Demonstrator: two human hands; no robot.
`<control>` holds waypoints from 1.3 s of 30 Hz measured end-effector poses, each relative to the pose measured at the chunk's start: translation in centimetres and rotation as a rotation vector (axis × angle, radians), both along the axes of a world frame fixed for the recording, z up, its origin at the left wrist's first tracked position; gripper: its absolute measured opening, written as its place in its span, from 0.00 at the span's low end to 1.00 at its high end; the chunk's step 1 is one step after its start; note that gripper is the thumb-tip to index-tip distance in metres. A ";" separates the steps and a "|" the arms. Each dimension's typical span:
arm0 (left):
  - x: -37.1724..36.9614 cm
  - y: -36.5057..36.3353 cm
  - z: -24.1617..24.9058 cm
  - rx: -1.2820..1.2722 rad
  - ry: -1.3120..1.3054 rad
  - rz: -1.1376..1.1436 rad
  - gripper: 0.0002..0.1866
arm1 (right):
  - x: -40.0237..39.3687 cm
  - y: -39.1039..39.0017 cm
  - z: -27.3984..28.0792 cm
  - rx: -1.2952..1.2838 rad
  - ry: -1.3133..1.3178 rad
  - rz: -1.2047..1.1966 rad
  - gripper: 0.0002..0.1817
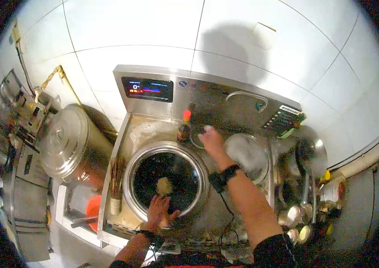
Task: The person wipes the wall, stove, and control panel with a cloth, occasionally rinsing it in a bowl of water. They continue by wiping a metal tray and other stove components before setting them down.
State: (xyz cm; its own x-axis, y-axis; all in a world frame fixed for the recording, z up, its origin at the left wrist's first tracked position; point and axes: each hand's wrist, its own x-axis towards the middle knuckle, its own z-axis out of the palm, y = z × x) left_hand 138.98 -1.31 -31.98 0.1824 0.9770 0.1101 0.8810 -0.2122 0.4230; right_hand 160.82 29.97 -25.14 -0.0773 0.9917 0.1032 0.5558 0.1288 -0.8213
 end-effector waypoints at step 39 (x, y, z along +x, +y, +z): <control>27.0 -14.5 -1.1 -0.870 -0.069 -1.305 0.25 | 31.6 -33.0 5.2 0.005 -0.486 -0.467 0.20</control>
